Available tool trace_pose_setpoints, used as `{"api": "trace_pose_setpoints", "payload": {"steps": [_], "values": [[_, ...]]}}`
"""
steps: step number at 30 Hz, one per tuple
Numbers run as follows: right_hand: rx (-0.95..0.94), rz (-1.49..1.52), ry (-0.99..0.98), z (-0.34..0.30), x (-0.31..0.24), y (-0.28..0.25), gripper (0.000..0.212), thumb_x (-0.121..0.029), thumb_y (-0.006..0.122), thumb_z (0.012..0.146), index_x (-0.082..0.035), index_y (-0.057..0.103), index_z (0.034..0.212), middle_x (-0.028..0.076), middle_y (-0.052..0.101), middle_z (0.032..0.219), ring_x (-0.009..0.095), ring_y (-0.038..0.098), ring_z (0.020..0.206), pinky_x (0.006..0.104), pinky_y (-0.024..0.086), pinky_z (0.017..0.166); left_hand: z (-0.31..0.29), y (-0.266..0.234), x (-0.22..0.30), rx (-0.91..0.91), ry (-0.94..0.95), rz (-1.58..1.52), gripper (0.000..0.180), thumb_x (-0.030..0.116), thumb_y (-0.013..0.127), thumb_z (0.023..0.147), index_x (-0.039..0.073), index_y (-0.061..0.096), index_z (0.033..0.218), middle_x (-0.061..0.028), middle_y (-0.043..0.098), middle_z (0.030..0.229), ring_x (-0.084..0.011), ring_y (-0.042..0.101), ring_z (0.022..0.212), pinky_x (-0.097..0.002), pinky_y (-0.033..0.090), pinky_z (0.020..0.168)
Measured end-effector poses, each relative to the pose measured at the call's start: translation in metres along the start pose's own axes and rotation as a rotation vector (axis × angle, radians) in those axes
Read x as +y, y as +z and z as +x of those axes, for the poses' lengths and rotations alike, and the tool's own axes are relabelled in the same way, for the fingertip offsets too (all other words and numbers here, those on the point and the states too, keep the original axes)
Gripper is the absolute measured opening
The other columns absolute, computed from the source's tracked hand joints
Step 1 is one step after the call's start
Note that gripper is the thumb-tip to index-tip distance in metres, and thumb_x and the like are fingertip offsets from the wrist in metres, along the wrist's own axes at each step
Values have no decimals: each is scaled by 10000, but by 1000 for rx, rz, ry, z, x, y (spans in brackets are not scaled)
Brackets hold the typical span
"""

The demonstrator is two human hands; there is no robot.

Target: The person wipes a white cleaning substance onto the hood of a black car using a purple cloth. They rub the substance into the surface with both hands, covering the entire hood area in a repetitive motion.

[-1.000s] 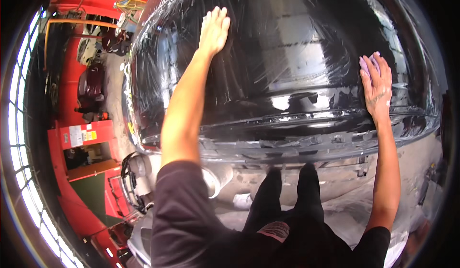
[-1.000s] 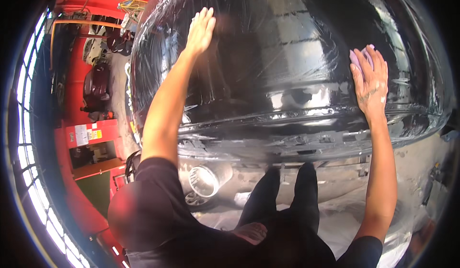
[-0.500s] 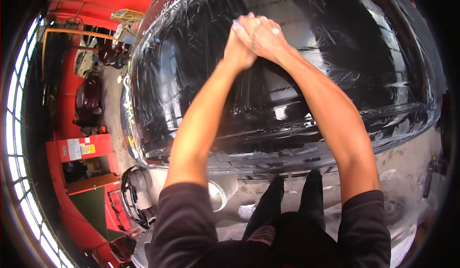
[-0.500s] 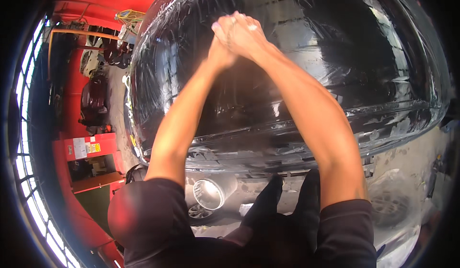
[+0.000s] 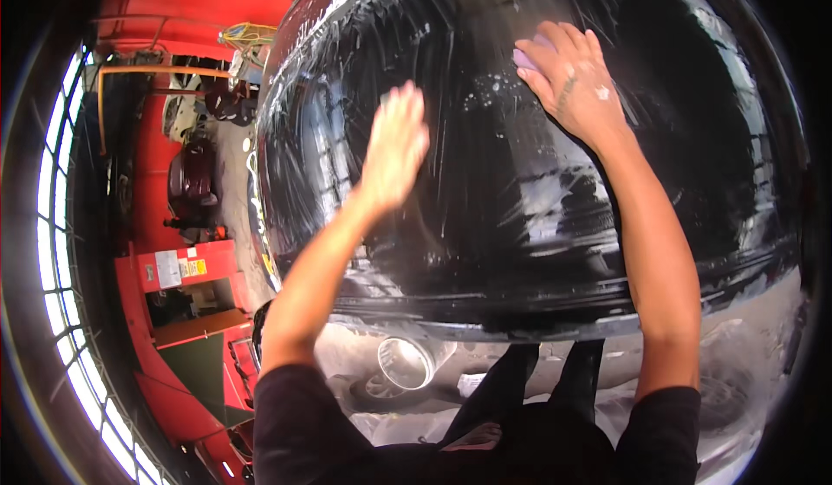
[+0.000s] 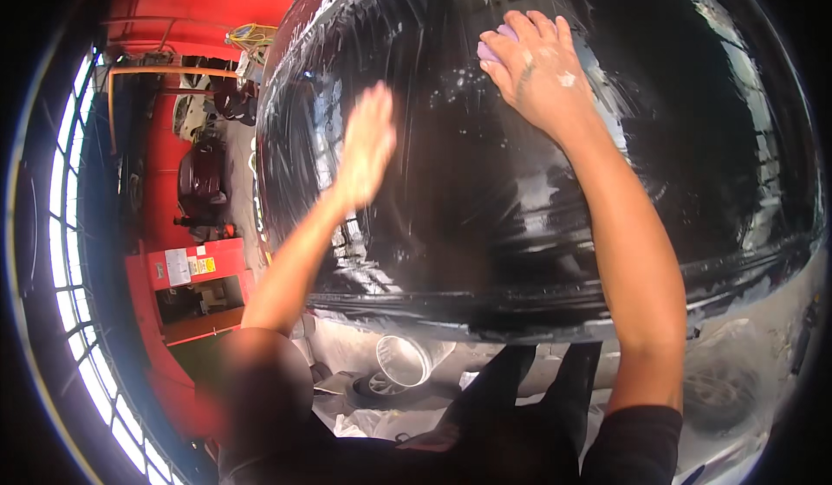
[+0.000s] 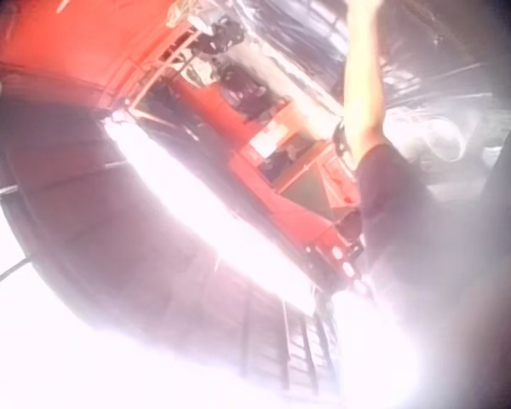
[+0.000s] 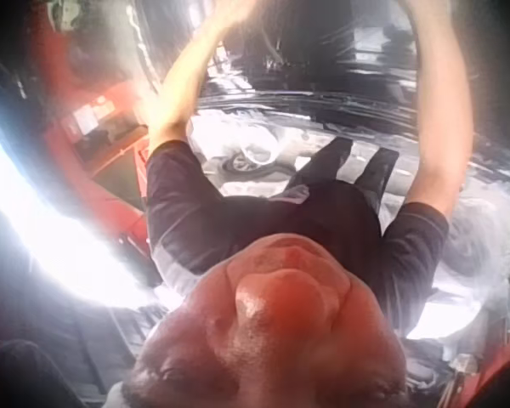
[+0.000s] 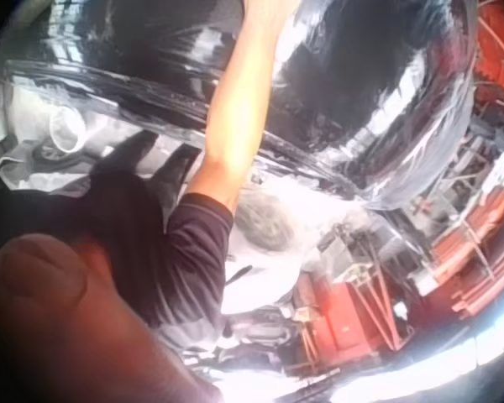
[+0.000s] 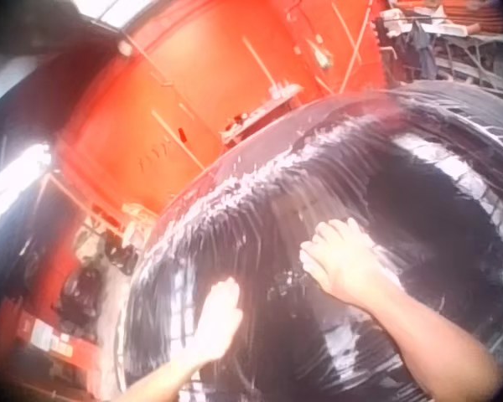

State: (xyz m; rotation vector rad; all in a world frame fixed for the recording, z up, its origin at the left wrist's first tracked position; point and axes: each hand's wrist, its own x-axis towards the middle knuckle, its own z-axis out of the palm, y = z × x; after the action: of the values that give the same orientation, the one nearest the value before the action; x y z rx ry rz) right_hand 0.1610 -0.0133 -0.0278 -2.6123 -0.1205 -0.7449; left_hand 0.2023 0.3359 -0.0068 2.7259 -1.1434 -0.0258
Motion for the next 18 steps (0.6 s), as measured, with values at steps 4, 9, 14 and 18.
{"api": "trace_pose_setpoints", "payload": {"steps": [4, 9, 14, 18], "values": [[27, 127, -120, 13, -13, -7, 407, -298, 742, 980, -122, 731, 1347, 178, 629, 1437, 404, 536, 1393, 605, 361, 1230, 156, -20, -118, 176, -298, 135, 696, 502, 292, 1170, 25, 356, 1673, -250, 313, 1744, -414, 225, 1644, -543, 189, 1326], [-12, 69, -52, 6, 7, -9, 408, -284, 751, 970, -111, 735, 1339, 186, 630, 1434, 415, 536, 1392, 607, 364, 1228, 22, 3, -6, 54, -84, -10, 680, 388, 356, 1166, -17, 253, 1702, -244, 207, 1785, -407, 141, 1669, -524, 85, 1358], [-27, 56, -42, 9, -3, -1, 397, -279, 760, 958, -117, 747, 1320, 174, 626, 1444, 420, 530, 1401, 642, 360, 1223, -133, -2, 40, -157, 52, -19, 744, 445, 389, 1138, 4, 241, 1718, -279, 182, 1782, -472, 138, 1659, -581, 91, 1342], [-57, 87, -96, 24, -19, 4, 410, -292, 766, 960, -130, 734, 1335, 172, 624, 1448, 427, 523, 1412, 648, 361, 1218, 81, -16, -44, 6, 27, 41, 710, 445, 312, 1168, -1, 233, 1715, -224, 206, 1792, -372, 119, 1681, -471, 80, 1362]]}}
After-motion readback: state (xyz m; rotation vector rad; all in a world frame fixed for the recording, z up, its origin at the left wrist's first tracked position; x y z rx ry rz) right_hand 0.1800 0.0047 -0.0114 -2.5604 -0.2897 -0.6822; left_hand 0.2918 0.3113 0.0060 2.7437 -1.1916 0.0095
